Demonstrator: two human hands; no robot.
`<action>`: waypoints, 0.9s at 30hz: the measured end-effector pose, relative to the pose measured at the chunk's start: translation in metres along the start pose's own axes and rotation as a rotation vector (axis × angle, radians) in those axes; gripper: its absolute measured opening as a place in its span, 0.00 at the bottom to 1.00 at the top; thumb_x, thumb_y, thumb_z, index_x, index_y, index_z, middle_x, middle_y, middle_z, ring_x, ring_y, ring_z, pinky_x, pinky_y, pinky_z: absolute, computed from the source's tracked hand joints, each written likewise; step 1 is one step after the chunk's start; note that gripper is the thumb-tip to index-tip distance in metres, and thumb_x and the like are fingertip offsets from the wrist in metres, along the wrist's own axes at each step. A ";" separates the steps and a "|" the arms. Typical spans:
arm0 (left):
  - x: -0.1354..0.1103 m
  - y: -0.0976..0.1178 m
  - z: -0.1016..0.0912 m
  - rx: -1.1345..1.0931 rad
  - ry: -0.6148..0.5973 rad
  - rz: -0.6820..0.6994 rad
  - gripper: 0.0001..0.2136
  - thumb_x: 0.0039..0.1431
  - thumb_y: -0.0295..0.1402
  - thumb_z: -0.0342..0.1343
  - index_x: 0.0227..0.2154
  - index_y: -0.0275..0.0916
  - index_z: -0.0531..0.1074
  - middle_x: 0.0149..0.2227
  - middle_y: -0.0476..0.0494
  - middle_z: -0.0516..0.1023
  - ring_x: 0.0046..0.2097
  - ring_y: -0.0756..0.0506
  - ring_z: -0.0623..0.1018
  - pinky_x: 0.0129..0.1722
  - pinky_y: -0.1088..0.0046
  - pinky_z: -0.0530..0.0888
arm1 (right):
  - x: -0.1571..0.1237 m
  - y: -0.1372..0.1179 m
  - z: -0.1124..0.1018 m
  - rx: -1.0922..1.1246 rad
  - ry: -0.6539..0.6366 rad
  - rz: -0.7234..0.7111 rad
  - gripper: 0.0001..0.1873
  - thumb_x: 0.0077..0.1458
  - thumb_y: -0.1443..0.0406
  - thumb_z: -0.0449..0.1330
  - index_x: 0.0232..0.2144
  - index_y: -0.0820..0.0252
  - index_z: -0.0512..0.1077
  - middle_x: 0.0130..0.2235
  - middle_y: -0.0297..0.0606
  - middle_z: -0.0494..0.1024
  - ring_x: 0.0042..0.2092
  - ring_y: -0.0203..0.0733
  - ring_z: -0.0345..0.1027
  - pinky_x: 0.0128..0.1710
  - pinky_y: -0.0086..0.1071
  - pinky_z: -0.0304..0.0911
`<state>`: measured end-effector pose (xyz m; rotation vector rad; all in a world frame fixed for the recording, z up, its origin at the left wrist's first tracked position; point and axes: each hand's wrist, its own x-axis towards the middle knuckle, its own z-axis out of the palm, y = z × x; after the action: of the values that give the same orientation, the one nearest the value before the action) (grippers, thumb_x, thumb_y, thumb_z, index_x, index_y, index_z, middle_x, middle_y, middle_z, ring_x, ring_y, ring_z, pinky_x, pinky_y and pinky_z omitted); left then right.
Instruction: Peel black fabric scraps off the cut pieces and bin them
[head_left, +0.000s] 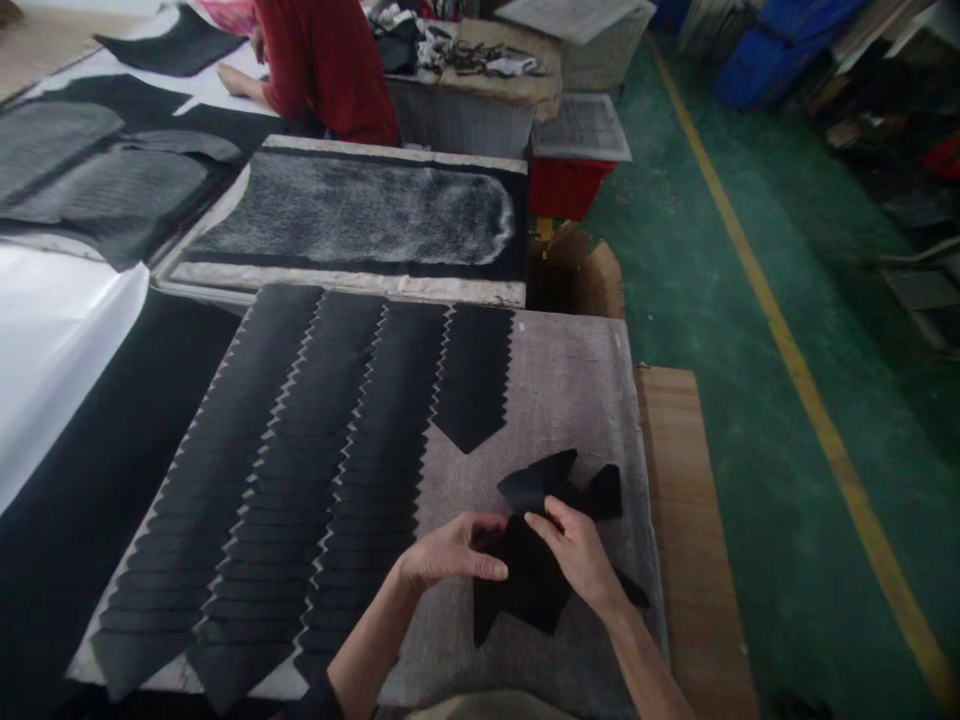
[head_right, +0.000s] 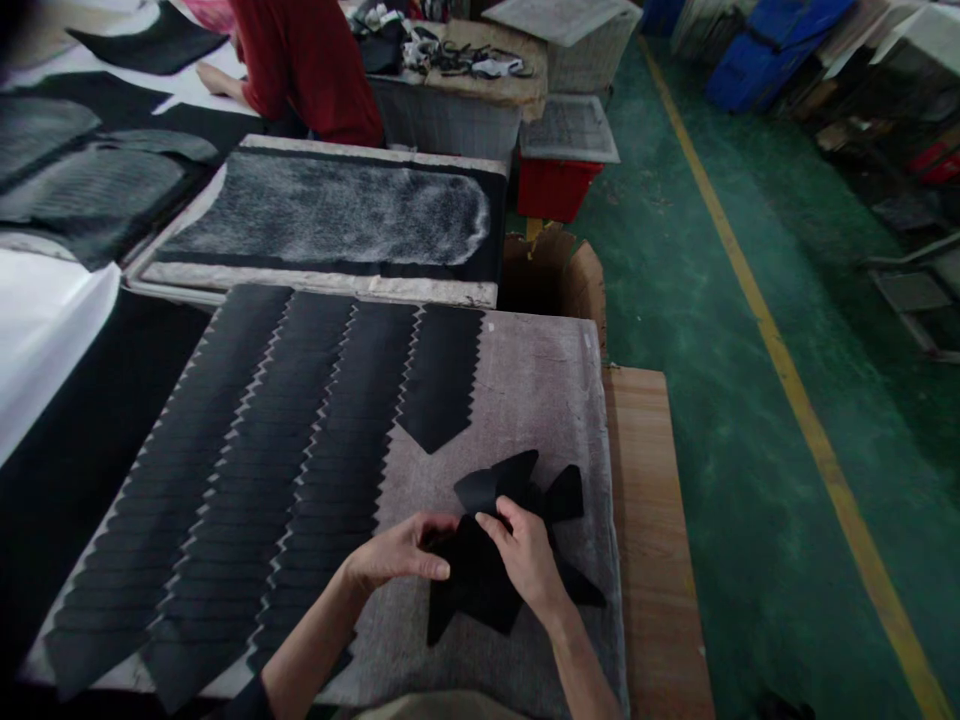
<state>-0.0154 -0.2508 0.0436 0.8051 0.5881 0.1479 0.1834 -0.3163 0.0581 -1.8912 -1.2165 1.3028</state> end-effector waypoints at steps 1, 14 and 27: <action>0.000 0.004 -0.002 0.079 -0.013 -0.019 0.22 0.45 0.40 0.69 0.41 0.33 0.76 0.34 0.46 0.78 0.39 0.45 0.75 0.40 0.72 0.71 | 0.001 0.000 0.004 -0.001 0.004 -0.024 0.20 0.60 0.53 0.56 0.23 0.57 0.57 0.24 0.26 0.55 0.27 0.32 0.53 0.27 0.26 0.54; -0.007 -0.003 0.010 -0.035 0.200 0.001 0.24 0.46 0.40 0.69 0.47 0.36 0.75 0.41 0.43 0.80 0.45 0.40 0.77 0.46 0.67 0.72 | 0.009 -0.016 0.028 -0.049 0.020 -0.396 0.03 0.60 0.65 0.59 0.32 0.57 0.69 0.32 0.33 0.71 0.34 0.36 0.67 0.36 0.27 0.64; -0.018 -0.029 0.016 -0.533 0.473 0.049 0.22 0.48 0.32 0.68 0.48 0.35 0.75 0.40 0.38 0.81 0.40 0.42 0.80 0.44 0.67 0.74 | 0.054 -0.056 0.031 0.267 -0.255 -0.166 0.08 0.61 0.57 0.56 0.35 0.56 0.69 0.34 0.33 0.76 0.33 0.38 0.76 0.32 0.29 0.72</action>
<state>-0.0239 -0.2872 0.0398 0.2597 0.9231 0.5260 0.1406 -0.2449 0.0680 -1.4400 -1.2227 1.5619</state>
